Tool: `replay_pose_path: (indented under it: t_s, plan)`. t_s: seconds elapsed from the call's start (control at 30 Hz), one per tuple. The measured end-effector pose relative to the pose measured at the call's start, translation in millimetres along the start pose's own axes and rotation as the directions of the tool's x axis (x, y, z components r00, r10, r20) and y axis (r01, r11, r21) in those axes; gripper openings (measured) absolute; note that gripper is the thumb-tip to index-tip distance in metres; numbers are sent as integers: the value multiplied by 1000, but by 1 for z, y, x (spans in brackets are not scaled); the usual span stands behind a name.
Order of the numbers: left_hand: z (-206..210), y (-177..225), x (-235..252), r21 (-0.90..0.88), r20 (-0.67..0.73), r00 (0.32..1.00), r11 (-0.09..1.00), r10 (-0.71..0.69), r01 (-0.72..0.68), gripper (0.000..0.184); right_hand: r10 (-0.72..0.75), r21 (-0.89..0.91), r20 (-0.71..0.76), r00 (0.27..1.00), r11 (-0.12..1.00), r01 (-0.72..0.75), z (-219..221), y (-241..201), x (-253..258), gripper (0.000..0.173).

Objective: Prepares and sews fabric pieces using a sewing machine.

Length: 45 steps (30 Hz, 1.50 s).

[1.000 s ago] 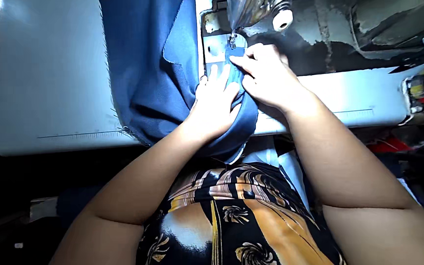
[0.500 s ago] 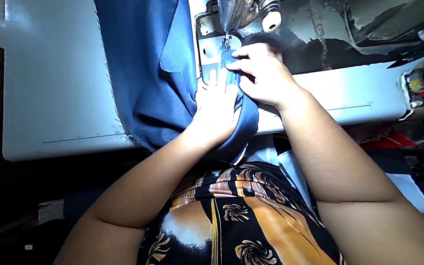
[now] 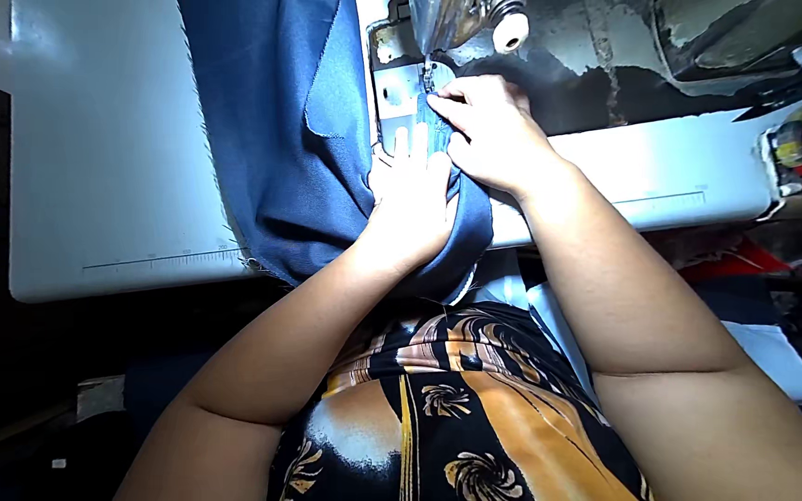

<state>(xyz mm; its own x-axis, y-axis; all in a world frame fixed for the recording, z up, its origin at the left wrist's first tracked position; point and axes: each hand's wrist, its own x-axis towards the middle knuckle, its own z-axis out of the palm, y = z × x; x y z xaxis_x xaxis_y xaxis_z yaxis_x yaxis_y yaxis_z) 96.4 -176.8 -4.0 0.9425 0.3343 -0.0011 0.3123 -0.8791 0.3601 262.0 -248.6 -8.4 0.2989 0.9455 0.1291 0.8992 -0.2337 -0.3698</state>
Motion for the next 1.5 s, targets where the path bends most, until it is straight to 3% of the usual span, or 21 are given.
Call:
replay_pose_path:
  t_s: [0.13, 0.23, 0.33, 0.4, 0.47, 0.6, 0.67, 0.7, 0.73, 0.77, 0.8, 0.87, 0.9, 1.0, 1.1, 1.17, 1.27, 1.33, 1.4, 1.43, 1.5]
  plan:
    - [-4, 3, 14, -16, 30, 998, 998, -59, 59, 39, -2, 59, -167, 986, 998, 12, 2, 6, 2, 38]
    - [-4, 6, 22, -22, 19, 996, 996, -86, 87, 40, 23, 62, -177, 984, 998, -12, 0, 8, 6, 36]
    - [-29, 9, 17, -17, 117, 993, 999, -25, 28, 43, 21, 69, -197, 980, 998, -8, 1, 10, 8, 36]
    - [-56, 0, 14, -31, -179, 975, 990, 131, -139, 34, 28, 85, -186, 982, 996, -12, 2, 11, 9, 36]
    - [-84, -34, 28, -19, -437, 886, 983, 157, -184, 31, 41, 87, -184, 982, 996, -25, 3, 11, 10, 37]
    - [-81, -127, 12, 185, -172, 957, 947, -233, 263, 56, 114, 67, -149, 982, 992, -105, -12, -4, -6, 44]
    - [-68, -106, -43, 323, -49, 913, 859, -405, 398, 65, 37, 172, -266, 963, 985, 10, -27, -21, -48, 37]
    - [-70, -79, -79, 414, 50, 903, 832, -427, 371, 65, -32, 260, -306, 952, 959, 115, -31, -31, -80, 29]
    - [-77, -53, -115, 442, 180, 909, 857, -376, 267, 59, -98, 377, -231, 968, 908, 181, -33, -39, -115, 28]
    - [-87, -34, -145, 372, 315, 917, 921, -245, 118, 50, -165, 501, -39, 985, 850, 162, -29, -42, -150, 32]
    - [-94, -25, -163, 237, 393, 918, 970, -41, -58, 51, -180, 533, 215, 960, 845, 40, -22, -39, -179, 35]
    - [-105, -22, -163, 9, 324, 908, 959, 265, -283, 45, 4, 385, 603, 798, 874, -296, 4, -30, -208, 46]
    - [-108, -23, -148, -33, 211, 916, 939, 341, -342, 41, 100, 333, 662, 743, 849, -411, 19, -27, -212, 53]
    - [-106, -30, -74, 9, -12, 914, 914, 405, -405, 29, 131, 457, 626, 769, 738, -497, 52, -37, -195, 64]
    - [-60, -62, 0, 58, 55, 886, 885, 460, -462, 55, 71, 507, 730, 680, 610, -608, 60, -82, -159, 73]
    - [-22, -83, 22, 101, 58, 870, 864, 490, -493, 62, 47, 456, 765, 642, 665, -591, 54, -101, -141, 77]
    - [-7, -92, 20, 89, 47, 894, 890, 445, -447, 67, 14, 596, 657, 754, 602, -531, 39, -95, -150, 52]
    - [-8, -91, 11, 100, 33, 917, 911, 398, -399, 68, 62, 787, 495, 867, 390, -478, 29, -68, -172, 32]
    - [-7, -80, -3, 83, 6, 929, 925, 371, -370, 61, 261, 907, 329, 908, 181, -381, 6, -27, -202, 19]
    - [-3, -70, -8, 78, 16, 929, 925, 371, -371, 66, 452, 938, 251, 856, 103, -330, -15, -3, -219, 18]
    - [14, -40, -17, 71, 78, 919, 918, 385, -391, 81, 815, 962, 105, 570, 62, -265, -57, 49, -252, 25]
